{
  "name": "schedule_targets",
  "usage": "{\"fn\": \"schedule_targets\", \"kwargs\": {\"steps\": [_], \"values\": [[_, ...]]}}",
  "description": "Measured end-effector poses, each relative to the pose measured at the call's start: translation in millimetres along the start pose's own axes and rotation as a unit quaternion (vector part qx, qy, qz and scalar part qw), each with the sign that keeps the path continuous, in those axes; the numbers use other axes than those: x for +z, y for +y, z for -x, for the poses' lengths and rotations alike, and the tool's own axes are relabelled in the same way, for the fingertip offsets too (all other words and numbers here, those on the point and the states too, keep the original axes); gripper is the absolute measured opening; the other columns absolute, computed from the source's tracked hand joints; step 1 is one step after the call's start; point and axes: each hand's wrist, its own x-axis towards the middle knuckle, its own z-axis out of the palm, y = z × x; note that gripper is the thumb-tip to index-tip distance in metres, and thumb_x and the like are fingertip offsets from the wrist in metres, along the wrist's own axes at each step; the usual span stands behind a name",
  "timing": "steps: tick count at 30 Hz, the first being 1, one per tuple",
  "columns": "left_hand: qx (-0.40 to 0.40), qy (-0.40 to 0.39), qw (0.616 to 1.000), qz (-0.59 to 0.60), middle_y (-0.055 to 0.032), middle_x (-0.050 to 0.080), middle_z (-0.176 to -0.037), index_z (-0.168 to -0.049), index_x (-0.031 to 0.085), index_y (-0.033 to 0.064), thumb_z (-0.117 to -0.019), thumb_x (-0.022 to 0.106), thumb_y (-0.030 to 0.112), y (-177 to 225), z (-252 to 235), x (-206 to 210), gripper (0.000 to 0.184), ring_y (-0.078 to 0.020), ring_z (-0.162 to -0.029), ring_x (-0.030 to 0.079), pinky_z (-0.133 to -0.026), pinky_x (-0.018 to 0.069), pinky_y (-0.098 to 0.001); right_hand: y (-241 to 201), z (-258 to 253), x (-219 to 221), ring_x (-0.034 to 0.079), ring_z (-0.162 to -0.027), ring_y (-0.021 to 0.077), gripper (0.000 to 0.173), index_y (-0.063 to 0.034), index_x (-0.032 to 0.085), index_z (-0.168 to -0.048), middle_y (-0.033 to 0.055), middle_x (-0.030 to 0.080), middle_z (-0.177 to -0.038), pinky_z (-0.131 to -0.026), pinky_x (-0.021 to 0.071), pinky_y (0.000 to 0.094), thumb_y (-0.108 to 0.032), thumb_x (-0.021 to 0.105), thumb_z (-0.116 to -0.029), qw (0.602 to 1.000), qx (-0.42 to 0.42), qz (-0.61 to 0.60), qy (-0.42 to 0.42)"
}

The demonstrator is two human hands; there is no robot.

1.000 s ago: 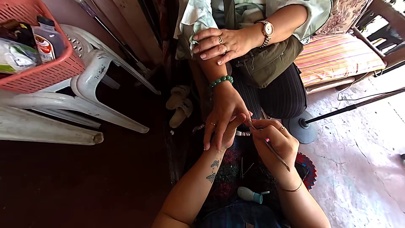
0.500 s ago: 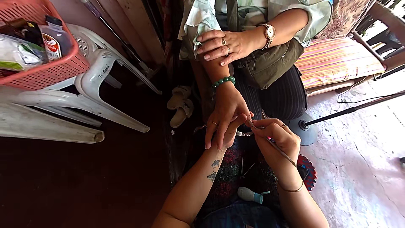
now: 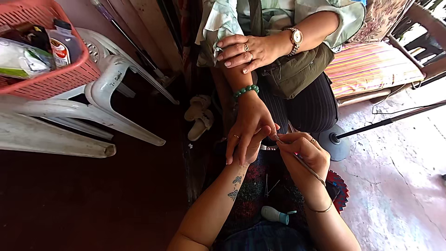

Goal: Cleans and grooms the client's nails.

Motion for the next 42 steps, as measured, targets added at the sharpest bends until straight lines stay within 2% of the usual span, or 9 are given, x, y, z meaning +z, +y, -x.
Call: {"fn": "schedule_targets", "kwargs": {"steps": [5,13,19,22,28,30,32,36,42], "values": [[-0.015,-0.004,1.0,0.001,-0.001,0.074,-0.095,-0.101,0.076,0.0112,-0.0934,0.074,0.02,12.6,-0.9,7.2,0.012,-0.0095,-0.091,0.07,-0.087,0.0563,-0.0273,3.3,-0.3,4.2,0.072,-0.091,0.0117,0.011,-0.0028,0.071,-0.074,0.0087,0.075,-0.091,-0.076,0.0582,0.0213,0.003,0.07,-0.0831,1.0,0.0,-0.001,0.014],[0.003,-0.003,1.0,0.001,-0.0048,0.074,-0.096,-0.101,0.075,0.0073,-0.0956,0.071,0.016,0.4,-0.9,0.6,0.011,-0.0136,-0.094,0.071,-0.091,0.0562,-0.0312,1.4,-1.7,2.6,0.073,-0.092,0.0123,0.011,-0.0029,0.07,-0.074,0.0082,0.075,-0.09,-0.078,0.0596,0.0221,0.004,0.071,-0.0821,1.0,0.012,-0.012,0.013],[0.022,-0.005,1.0,0.0,-0.0005,0.075,-0.092,-0.099,0.076,0.012,-0.0938,0.074,0.026,13.5,-1.7,8.5,0.015,-0.0085,-0.088,0.071,-0.083,0.057,-0.0266,1.6,-2.6,4.5,0.072,-0.089,0.0104,0.011,-0.0032,0.07,-0.073,0.0076,0.075,-0.089,-0.075,0.058,0.0205,0.003,0.07,-0.0822,1.0,0.011,0.0,0.019],[0.006,-0.01,1.0,-0.004,-0.0044,0.074,-0.096,-0.1,0.075,0.0088,-0.0961,0.071,0.021,0.5,-1.6,-1.0,0.013,-0.0133,-0.093,0.071,-0.09,0.0562,-0.0315,-0.3,-2.5,1.9,0.072,-0.09,0.0107,0.01,-0.0021,0.071,-0.074,0.0083,0.075,-0.089,-0.077,0.0586,0.0206,0.003,0.07,-0.0831,1.0,0.011,-0.002,0.006],[0.017,0.004,1.0,-0.022,-0.0074,0.072,-0.094,-0.099,0.073,0.0051,-0.0962,0.071,0.015,1.7,-0.3,-1.0,0.01,-0.0161,-0.091,0.07,-0.087,0.0571,-0.0334,-2.9,-3.6,1.6,0.072,-0.089,0.0098,0.011,-0.0027,0.071,-0.073,0.0075,0.075,-0.089,-0.075,0.0582,0.0195,0.003,0.07,-0.083,1.0,0.004,0.022,0.0],[0.006,0.048,0.997,-0.068,-0.0027,0.067,-0.085,-0.087,0.068,0.007,-0.0926,0.072,0.011,21.6,0.1,18.8,0.008,-0.0098,-0.083,0.067,-0.077,0.0559,-0.0256,-3.9,-4.0,2.6,0.071,-0.088,0.0088,0.011,-0.0021,0.071,-0.073,0.008,0.075,-0.088,-0.074,0.0573,0.0183,0.003,0.069,-0.0832,1.0,0.002,0.027,-0.002],[-0.012,0.039,0.993,-0.108,0.0045,0.068,-0.083,-0.088,0.07,0.0129,-0.0899,0.076,0.022,29.8,1.2,27.5,0.011,-0.0026,-0.081,0.065,-0.073,0.0535,-0.0197,-3.0,-4.6,4.1,0.07,-0.086,0.0082,0.013,-0.0033,0.069,-0.072,0.0075,0.074,-0.089,-0.07,0.0556,0.0183,0.001,0.068,-0.0839,0.999,0.003,0.037,0.001],[0.01,-0.012,1.0,-0.008,-0.0055,0.074,-0.098,-0.102,0.075,0.0075,-0.0955,0.072,0.018,-2.9,-1.5,-3.9,0.013,-0.0148,-0.096,0.071,-0.092,0.0565,-0.0329,-3.9,-6.0,0.6,0.071,-0.087,0.0073,0.01,-0.0026,0.072,-0.074,0.0069,0.075,-0.09,-0.073,0.0566,0.0175,0.002,0.069,-0.0832,1.0,0.005,0.029,-0.007],[0.009,0.005,1.0,-0.001,-0.0057,0.074,-0.096,-0.101,0.074,0.0066,-0.0943,0.073,0.017,-3.2,-0.7,-3.7,0.012,-0.0158,-0.094,0.071,-0.091,0.0569,-0.0341,-4.6,-6.3,0.5,0.072,-0.087,0.0091,0.011,-0.0024,0.072,-0.073,0.0078,0.075,-0.089,-0.073,0.0575,0.019,0.002,0.07,-0.0839,0.999,-0.004,0.04,-0.008]]}}
